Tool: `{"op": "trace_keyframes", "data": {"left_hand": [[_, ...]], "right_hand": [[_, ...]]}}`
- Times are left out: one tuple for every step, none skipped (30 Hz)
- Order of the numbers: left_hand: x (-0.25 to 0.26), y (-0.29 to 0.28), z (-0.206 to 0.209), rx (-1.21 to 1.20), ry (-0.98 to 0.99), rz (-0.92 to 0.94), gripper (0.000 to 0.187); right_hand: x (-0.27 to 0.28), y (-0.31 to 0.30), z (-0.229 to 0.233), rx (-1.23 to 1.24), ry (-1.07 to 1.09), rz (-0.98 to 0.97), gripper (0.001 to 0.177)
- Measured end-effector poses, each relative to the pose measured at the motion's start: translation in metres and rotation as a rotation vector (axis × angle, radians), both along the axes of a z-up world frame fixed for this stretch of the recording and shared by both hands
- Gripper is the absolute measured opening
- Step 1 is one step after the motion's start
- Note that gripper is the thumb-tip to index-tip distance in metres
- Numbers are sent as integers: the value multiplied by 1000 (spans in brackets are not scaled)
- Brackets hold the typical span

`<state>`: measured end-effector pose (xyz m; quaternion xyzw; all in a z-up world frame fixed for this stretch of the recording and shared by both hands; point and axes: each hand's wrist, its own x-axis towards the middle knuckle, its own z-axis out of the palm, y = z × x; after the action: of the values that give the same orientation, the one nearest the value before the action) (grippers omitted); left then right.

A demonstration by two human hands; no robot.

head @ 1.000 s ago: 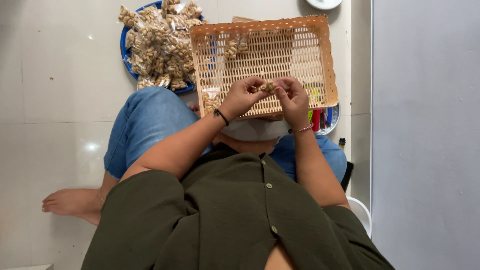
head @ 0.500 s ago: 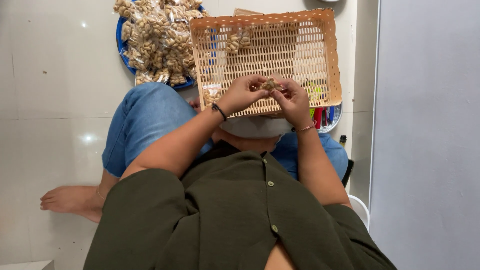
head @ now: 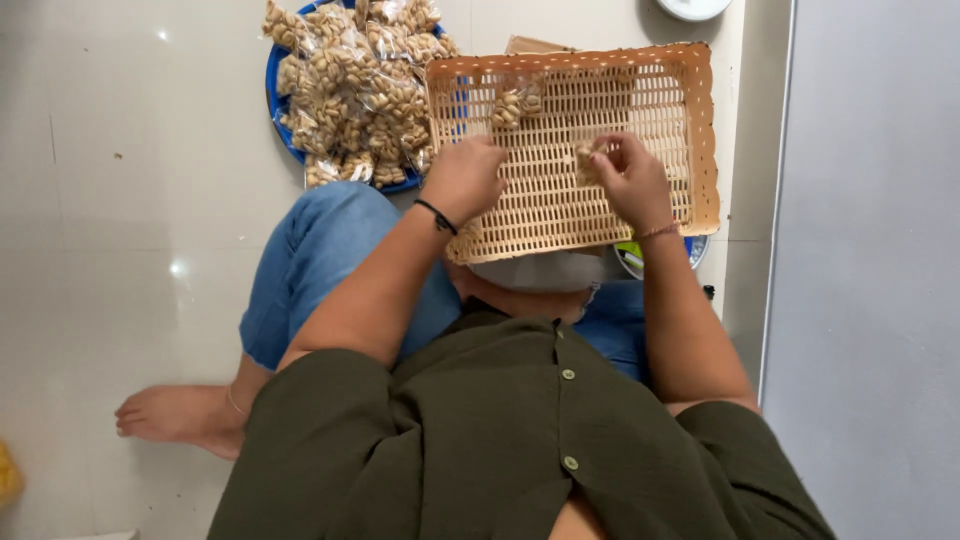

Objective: Sealing small plastic bags of snacks by folding the tops and stapling them shut.

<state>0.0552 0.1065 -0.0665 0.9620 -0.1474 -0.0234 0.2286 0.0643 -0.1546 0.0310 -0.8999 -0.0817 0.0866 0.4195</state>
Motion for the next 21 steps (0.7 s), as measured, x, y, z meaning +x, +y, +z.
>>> {"op": "trace_keyframes", "data": {"left_hand": [[0,0,-20,-5,-2,-6,23],[0,0,-41,65,20,-42,18],[0,0,-60,134,43,-75,16],[1,-2,-59,129,41,-79,16],[1,-2,-58,170,61,-113,15],[0,-2,-58,211,81,-147,15],[-1,1,-20,209,83,-144,15],[-2,2,17,304,245,-228,20],[-5,5,55,397,409,-310,48],[-5,5,53,394,414,-306,48],[-5,4,51,387,419,-348,44],[-5,2,50,379,424,-389,40],[-5,-2,13,376,428,-389,40],[-6,-6,-24,245,359,-322,22],[-7,-13,-61,116,285,-259,11],[-6,-12,-48,115,287,-263,11],[-6,-10,-35,42,359,-245,11],[-6,-9,-23,-30,431,-227,13],[-8,-6,4,-30,432,-234,13],[-9,-4,32,-161,418,-174,12],[-10,-1,60,-291,403,-114,13]], "right_hand": [[10,1,-3,-5,-2,-6,18],[20,2,-7,-84,-1,-18,20],[32,3,-10,-163,1,-27,22],[42,2,-14,-167,0,-31,22],[52,3,-19,-112,-30,-17,25],[62,4,-24,-56,-59,-2,29],[67,10,-21,-58,-57,1,29],[72,16,-18,-146,-73,-4,38],[76,22,-14,-234,-88,-8,48],[72,26,-16,-234,-85,-3,48],[68,29,-16,-233,-133,40,47],[63,32,-16,-231,-181,82,46],[54,33,-18,-232,-177,84,46],[44,33,-20,-192,-136,69,40],[33,31,-22,-153,-97,48,35],[26,25,-26,-154,-95,45,35],[18,20,-28,-143,-93,75,34],[9,14,-31,-132,-90,106,32],[-2,15,-26,-134,-89,99,32],[-13,16,-21,-78,-65,111,31],[-23,17,-15,-20,-42,123,30]]}}
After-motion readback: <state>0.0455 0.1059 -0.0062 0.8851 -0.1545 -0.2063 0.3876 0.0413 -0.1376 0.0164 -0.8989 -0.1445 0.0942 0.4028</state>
